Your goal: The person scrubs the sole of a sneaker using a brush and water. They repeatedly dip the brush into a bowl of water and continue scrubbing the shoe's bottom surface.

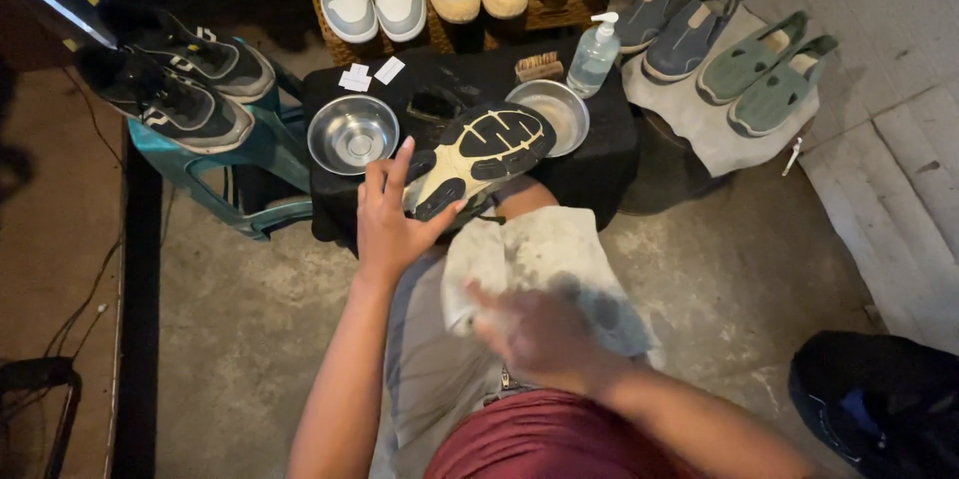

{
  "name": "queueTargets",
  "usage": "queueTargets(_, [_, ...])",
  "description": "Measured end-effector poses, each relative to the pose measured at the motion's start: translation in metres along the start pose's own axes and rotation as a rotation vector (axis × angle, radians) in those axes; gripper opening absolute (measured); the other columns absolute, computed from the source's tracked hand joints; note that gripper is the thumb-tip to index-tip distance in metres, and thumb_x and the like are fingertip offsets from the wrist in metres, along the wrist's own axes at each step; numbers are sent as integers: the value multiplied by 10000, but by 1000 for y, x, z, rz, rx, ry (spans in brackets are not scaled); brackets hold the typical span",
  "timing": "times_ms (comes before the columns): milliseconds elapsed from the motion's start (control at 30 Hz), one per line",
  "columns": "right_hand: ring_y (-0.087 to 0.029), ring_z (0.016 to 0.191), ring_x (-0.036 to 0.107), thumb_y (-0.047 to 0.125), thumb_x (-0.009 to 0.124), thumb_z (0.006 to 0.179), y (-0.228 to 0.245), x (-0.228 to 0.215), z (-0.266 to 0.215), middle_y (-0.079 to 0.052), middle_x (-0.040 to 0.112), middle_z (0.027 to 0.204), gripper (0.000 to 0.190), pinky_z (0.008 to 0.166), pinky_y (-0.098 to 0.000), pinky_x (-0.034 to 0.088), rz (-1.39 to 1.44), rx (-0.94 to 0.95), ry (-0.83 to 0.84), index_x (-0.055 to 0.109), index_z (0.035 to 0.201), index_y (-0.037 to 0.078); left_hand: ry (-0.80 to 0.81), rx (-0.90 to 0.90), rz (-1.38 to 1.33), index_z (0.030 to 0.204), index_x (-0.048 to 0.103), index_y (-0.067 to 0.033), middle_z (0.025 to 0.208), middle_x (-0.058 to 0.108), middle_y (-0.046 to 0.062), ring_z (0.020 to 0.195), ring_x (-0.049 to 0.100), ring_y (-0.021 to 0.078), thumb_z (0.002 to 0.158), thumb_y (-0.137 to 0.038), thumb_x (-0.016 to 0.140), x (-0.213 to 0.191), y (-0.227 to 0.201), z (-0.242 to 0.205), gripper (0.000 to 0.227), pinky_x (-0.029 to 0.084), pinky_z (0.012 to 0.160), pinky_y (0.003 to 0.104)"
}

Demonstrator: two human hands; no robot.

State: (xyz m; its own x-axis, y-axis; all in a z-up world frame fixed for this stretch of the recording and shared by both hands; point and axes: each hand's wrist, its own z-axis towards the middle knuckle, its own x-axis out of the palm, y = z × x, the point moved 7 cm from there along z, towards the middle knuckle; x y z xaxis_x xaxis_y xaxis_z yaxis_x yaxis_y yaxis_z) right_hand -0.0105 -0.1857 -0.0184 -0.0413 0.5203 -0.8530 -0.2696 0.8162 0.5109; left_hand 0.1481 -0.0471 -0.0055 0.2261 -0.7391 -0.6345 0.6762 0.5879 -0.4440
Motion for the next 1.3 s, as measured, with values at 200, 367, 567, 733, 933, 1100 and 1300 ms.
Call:
queueTargets(200, [-367,1274,540,633,519,916,-54,17,0,-184,592,1327,771,1073,-476,347,132,272,523,271,1512,212,143,-157,-117,1602,364,-260,1190,539,150,1000,656,447,603,-426,960,17,9,-6,1175,502,853,514])
queueTargets(367, [-350,1185,648,628,560,952,-191,4,19,-124,690,1162,533,998,-519,489,15,604,-1,629,1325,253,438,-163,49,1606,343,-332,1315,470,165,1094,643,456,572,-539,933,22,-15,13,1208,467,903,502])
queueTargets(567, [-485,1237,602,630,716,839,-230,16,38,-298,620,1231,767,1037,-563,466,122,759,26,528,1338,80,481,-239,98,1649,217,-299,1412,491,229,1192,600,493,596,-485,948,28,-9,16,1295,443,949,509])
queueTargets(733, [-464,997,682,441,748,881,-222,17,52,-211,656,929,367,858,-530,524,13,566,-5,624,888,96,316,-271,-19,1645,215,-280,1403,424,212,1189,590,512,599,-434,974,11,-10,11,1302,466,918,536])
queueTargets(933, [-349,718,586,469,628,1003,-215,11,65,-153,551,676,412,705,-424,468,288,415,-23,446,808,155,120,-341,65,1589,386,-265,1282,446,128,1078,633,447,589,-454,960,11,-1,-2,1169,457,845,496])
queueTargets(1100, [-224,710,491,253,739,890,-234,33,65,5,454,702,337,662,-374,396,460,392,114,442,767,153,-71,-370,140,1546,465,-257,1237,458,97,1038,661,395,576,-424,961,13,1,-11,1102,465,825,484])
queueTargets(1300, [-365,738,598,258,789,840,-236,54,69,-153,579,703,301,704,-440,471,310,337,205,537,802,97,-272,-379,207,1471,545,-250,1165,475,62,983,669,350,530,-455,963,29,7,-2,1050,480,771,476])
